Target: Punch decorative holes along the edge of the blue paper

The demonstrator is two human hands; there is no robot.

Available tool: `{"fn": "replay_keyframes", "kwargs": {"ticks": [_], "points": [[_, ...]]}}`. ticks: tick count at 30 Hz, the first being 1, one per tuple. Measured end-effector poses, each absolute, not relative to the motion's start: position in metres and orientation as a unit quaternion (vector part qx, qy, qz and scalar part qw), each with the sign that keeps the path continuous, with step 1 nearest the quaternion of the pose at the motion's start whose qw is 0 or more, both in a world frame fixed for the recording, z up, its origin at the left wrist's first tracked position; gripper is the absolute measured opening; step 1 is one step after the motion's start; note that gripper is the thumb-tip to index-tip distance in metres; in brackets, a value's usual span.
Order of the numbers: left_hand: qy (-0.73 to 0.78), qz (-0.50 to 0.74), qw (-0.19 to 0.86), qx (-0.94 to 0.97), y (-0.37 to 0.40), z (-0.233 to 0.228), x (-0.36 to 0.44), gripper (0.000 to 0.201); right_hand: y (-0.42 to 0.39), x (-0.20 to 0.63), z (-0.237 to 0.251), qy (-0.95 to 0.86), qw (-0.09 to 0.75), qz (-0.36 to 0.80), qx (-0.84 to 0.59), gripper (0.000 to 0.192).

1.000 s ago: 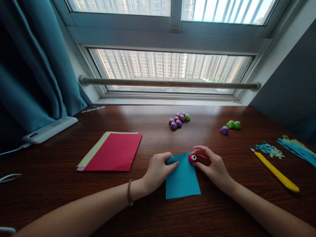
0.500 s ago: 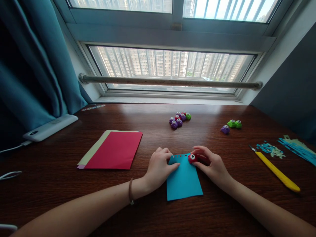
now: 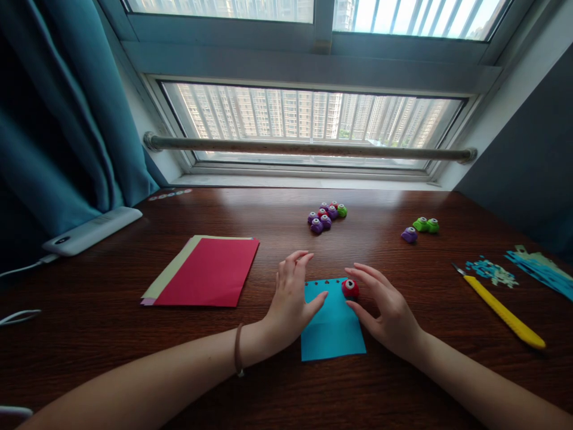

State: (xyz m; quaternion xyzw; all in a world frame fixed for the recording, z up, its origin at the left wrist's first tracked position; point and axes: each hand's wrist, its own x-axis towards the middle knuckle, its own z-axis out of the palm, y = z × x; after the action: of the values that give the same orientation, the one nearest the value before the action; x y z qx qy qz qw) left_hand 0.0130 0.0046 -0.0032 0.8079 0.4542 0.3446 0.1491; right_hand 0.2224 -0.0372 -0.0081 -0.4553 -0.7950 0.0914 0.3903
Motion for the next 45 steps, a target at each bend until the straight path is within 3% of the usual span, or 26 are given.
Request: {"fn": "replay_keyframes", "kwargs": {"ticks": [6, 11, 17, 21, 24, 37, 45], "points": [[0.246, 0.261, 0.084, 0.93, -0.003, 0.001, 0.01, 0.053, -0.047, 0.216, -0.004, -0.83, 0.364, -0.007, -0.422, 0.047], [0.214, 0.158, 0.12, 0.956, -0.003, 0.005, 0.012, 0.062, -0.044, 0.217, -0.005, -0.831, 0.358, -0.031, -0.425, 0.042], [0.211, 0.131, 0.169, 0.954, -0.003, 0.004, 0.015, 0.072, -0.046, 0.215, -0.003, -0.836, 0.321, -0.068, -0.44, 0.036], [0.207, 0.125, 0.174, 0.954, -0.003, 0.006, 0.018, 0.075, -0.047, 0.213, -0.002, -0.835, 0.326, -0.055, -0.44, 0.027], [0.195, 0.132, 0.174, 0.956, -0.002, 0.01, 0.021, 0.066, -0.046, 0.212, -0.001, -0.834, 0.332, -0.011, -0.441, 0.022], [0.154, 0.153, 0.148, 0.965, 0.009, 0.02, 0.024, 0.06, -0.045, 0.205, 0.014, -0.839, 0.292, 0.09, -0.45, 0.02], [0.157, 0.153, 0.143, 0.965, 0.009, 0.019, 0.025, 0.061, -0.042, 0.204, 0.017, -0.852, 0.234, 0.057, -0.464, 0.021]]}}
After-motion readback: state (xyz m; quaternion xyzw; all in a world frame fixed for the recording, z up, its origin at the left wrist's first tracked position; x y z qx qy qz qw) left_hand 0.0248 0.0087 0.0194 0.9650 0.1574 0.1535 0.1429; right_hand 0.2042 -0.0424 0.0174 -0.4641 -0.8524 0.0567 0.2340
